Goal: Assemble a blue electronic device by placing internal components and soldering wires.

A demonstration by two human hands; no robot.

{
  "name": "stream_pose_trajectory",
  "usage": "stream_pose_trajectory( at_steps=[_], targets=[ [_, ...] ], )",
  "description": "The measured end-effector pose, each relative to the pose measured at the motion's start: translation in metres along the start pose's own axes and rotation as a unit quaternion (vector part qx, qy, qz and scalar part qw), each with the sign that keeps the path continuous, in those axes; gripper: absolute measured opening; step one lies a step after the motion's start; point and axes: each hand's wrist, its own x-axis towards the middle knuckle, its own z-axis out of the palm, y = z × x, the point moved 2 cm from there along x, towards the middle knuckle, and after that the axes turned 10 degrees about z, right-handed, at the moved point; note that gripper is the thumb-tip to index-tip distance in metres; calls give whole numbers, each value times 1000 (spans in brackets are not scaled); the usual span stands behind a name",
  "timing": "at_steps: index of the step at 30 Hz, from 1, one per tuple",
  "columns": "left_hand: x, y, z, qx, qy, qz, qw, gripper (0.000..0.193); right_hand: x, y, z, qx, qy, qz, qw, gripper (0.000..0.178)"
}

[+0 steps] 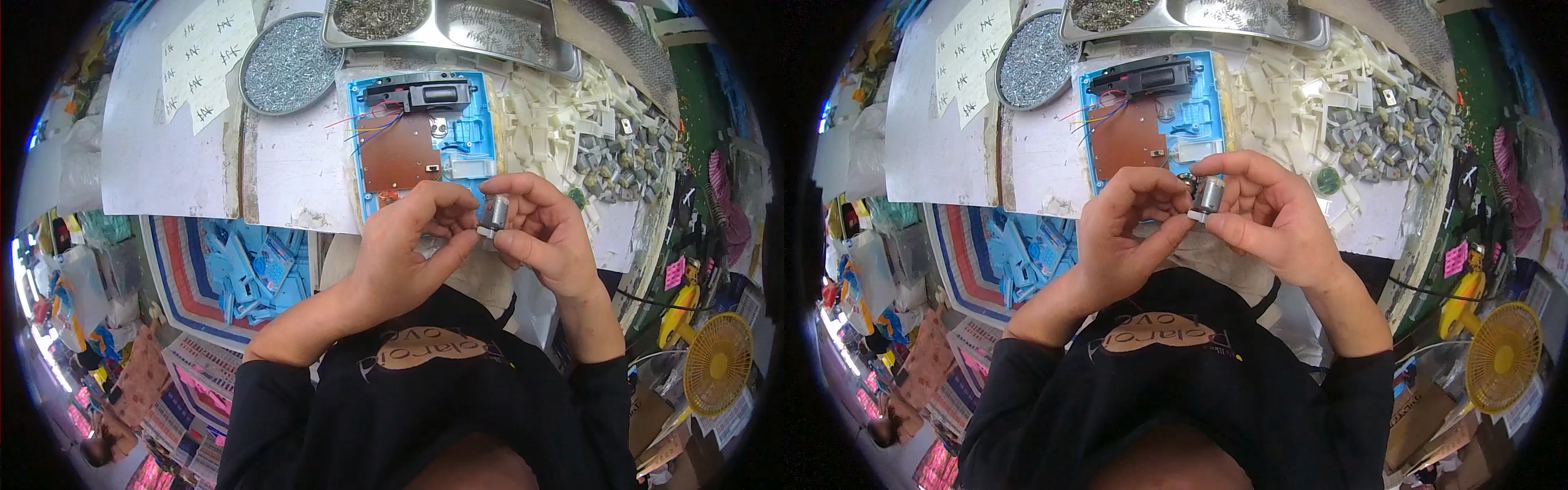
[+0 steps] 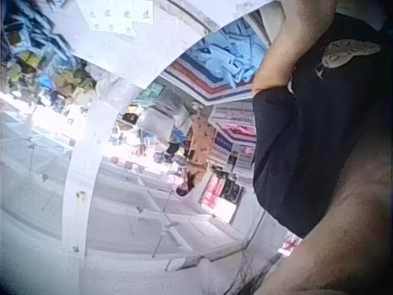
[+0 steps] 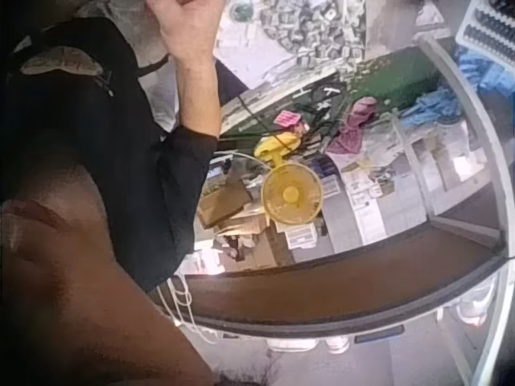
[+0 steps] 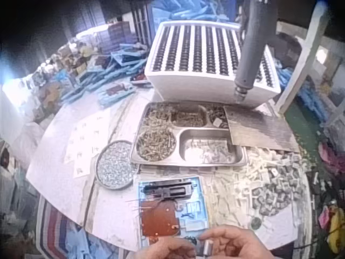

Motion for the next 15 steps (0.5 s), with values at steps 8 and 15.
stream_pose_trajectory(
  at_steps=[8,15],
  targets=[
    [7,3,-2,13,-35,16,999,32,-2,-7,1,-206,97,-107,968,45],
    [4,6,-7,27,21,115,993,15,-13,18,-4,-388,176,-292,856,41]
  ],
)
